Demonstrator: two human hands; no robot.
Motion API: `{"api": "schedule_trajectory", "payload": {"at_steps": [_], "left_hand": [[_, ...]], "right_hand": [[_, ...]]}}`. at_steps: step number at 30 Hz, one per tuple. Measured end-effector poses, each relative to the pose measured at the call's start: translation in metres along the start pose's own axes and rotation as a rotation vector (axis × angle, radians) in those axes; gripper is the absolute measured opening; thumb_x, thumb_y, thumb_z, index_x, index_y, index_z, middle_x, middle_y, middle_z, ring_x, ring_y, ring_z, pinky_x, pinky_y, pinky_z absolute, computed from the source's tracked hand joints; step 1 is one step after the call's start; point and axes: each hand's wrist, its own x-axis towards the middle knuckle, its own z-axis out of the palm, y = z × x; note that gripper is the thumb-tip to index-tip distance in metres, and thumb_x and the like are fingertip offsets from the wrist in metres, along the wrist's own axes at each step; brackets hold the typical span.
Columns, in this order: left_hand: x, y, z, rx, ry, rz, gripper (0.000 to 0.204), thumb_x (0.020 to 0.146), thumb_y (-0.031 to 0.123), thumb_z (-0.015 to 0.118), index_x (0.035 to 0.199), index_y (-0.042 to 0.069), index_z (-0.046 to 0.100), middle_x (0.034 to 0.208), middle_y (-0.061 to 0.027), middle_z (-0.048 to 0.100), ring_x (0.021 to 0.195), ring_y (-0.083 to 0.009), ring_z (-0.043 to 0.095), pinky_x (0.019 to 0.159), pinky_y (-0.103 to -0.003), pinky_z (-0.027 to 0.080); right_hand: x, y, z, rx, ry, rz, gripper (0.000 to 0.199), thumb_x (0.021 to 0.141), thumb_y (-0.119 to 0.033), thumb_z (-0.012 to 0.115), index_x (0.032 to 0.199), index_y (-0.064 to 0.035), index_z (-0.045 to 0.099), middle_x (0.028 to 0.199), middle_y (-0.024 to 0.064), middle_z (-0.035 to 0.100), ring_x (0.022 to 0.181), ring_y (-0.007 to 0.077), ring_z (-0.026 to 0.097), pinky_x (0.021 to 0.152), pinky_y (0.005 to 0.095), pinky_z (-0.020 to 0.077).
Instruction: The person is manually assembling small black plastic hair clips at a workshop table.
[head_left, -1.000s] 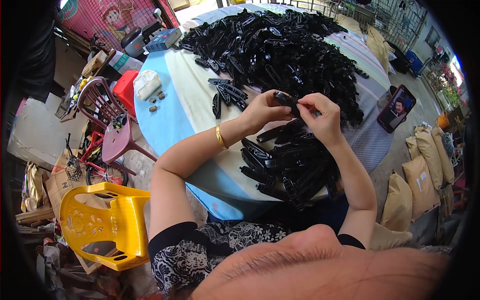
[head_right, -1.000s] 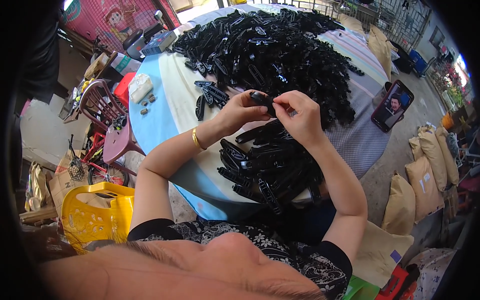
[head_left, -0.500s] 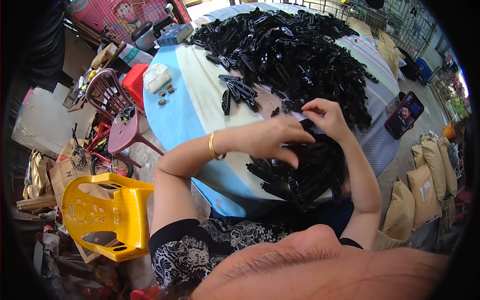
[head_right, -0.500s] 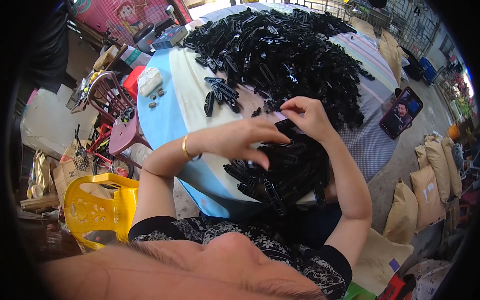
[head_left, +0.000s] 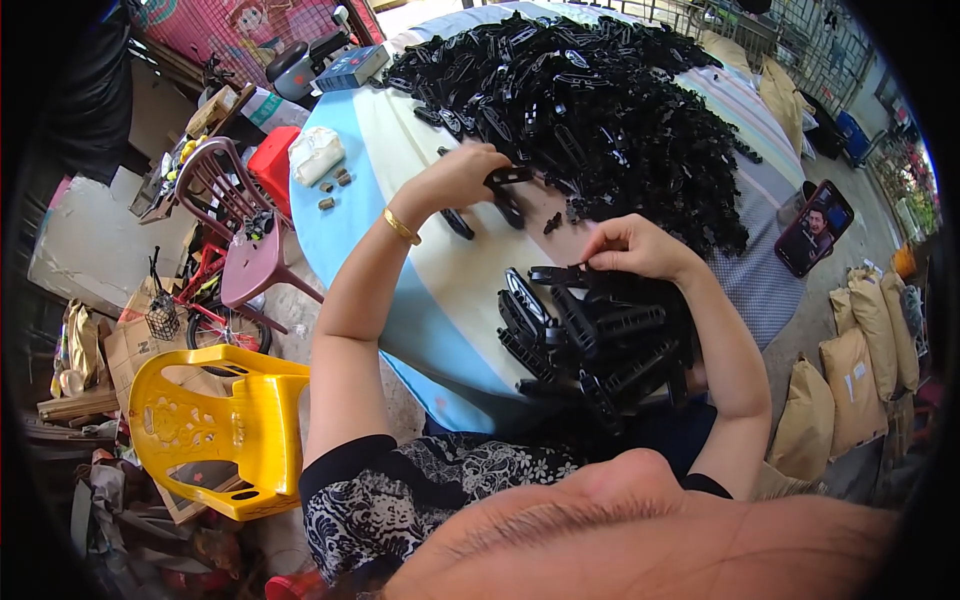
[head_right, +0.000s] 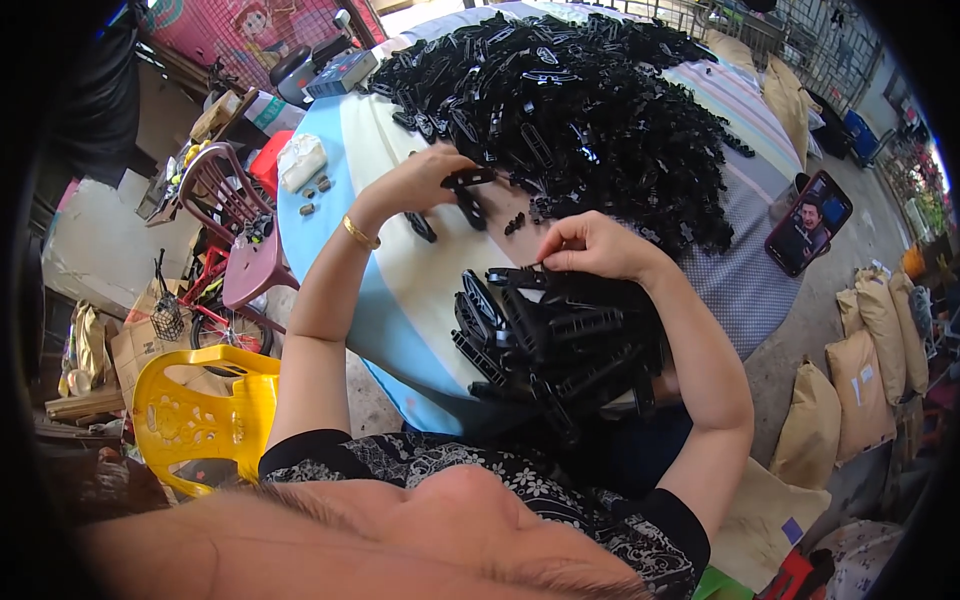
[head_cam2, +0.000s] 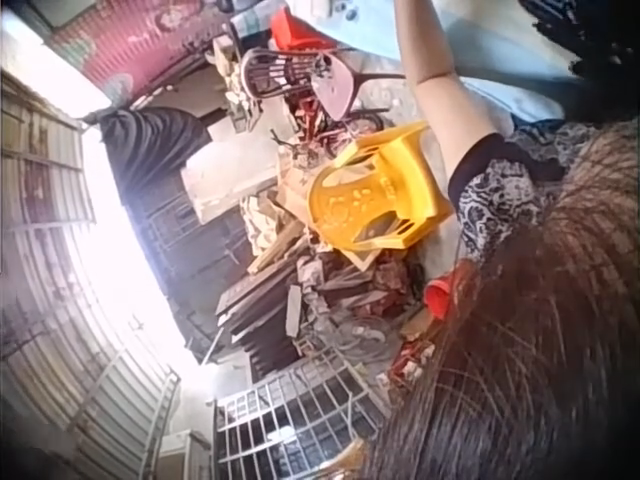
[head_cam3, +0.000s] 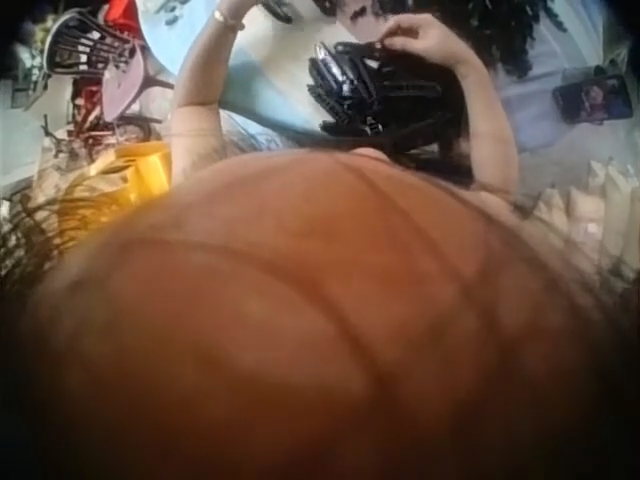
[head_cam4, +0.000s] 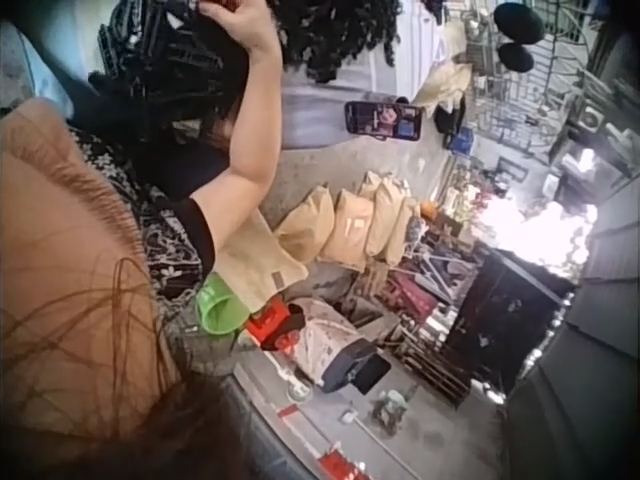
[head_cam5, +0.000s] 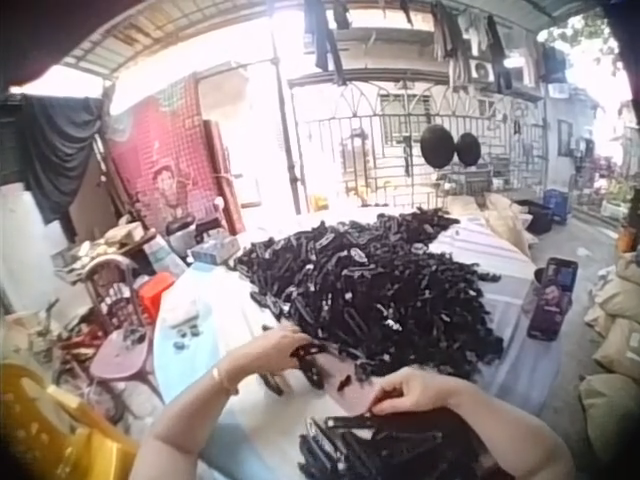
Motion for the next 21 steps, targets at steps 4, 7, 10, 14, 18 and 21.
{"api": "schedule_trajectory", "payload": {"at_steps": [4,7,10,14,18,21], "left_hand": [[0.001,0.015,0.01,-0.139,-0.034,0.136,0.043,0.066,0.007,0.068,0.107,0.001,0.062,0.095,-0.0178,0.063,0.09,-0.0334,0.059,0.081,-0.039,0.046],[0.003,0.023,0.013,-0.154,0.023,0.115,0.039,0.072,0.008,0.065,0.11,0.001,0.061,0.094,-0.0191,0.064,0.087,-0.0335,0.06,0.08,-0.038,0.047],[0.005,0.042,0.008,-0.569,0.058,-0.115,0.034,0.085,0.019,0.06,0.112,-0.001,0.059,0.077,-0.0109,0.065,0.067,-0.0173,0.062,0.059,-0.03,0.048],[0.009,0.06,0.017,-1.051,-0.036,-0.181,0.039,0.091,0.021,0.056,0.121,0.0,0.045,0.073,-0.0052,0.064,0.049,-0.0073,0.053,0.041,-0.019,0.038],[0.011,0.08,0.024,-1.211,-0.117,-0.06,0.034,0.09,0.02,0.06,0.11,-0.001,0.042,0.07,-0.0081,0.063,0.05,-0.0106,0.057,0.039,-0.022,0.041],[0.009,0.089,0.027,-1.346,-0.136,-0.026,0.033,0.092,0.019,0.057,0.113,0.001,0.041,0.078,-0.0107,0.064,0.06,-0.0152,0.063,0.051,-0.025,0.051]], "right_hand": [[-0.01,-0.011,0.003,0.01,-0.131,0.103,0.012,0.079,0.0,0.065,0.092,0.0015,0.066,0.083,0.0037,0.067,0.077,0.0075,0.06,0.072,0.0203,0.048],[-0.014,-0.012,0.005,0.001,-0.076,0.089,0.013,0.079,-0.003,0.067,0.091,0.0012,0.067,0.082,0.0036,0.066,0.076,0.0068,0.06,0.07,0.0203,0.0474],[-0.011,-0.004,0.01,-0.022,0.332,-0.169,0.009,0.079,0.002,0.065,0.089,0.0023,0.065,0.082,0.0021,0.063,0.077,0.0074,0.059,0.07,0.0209,0.0482],[-0.004,-0.012,0.014,-0.366,0.728,-0.504,0.011,0.075,0.003,0.067,0.085,-0.0014,0.066,0.083,0.0062,0.065,0.073,0.0128,0.061,0.067,0.0235,0.05],[-0.005,-0.024,0.011,-0.811,0.773,-0.802,0.017,0.068,0.006,0.069,0.081,-0.0031,0.064,0.081,0.0091,0.065,0.073,0.0215,0.063,0.065,0.027,0.0517],[-0.005,-0.02,0.013,-0.756,0.778,-0.789,0.017,0.067,0.006,0.069,0.08,-0.0027,0.064,0.08,0.0091,0.065,0.073,0.0233,0.063,0.063,0.0282,0.0519]]}}
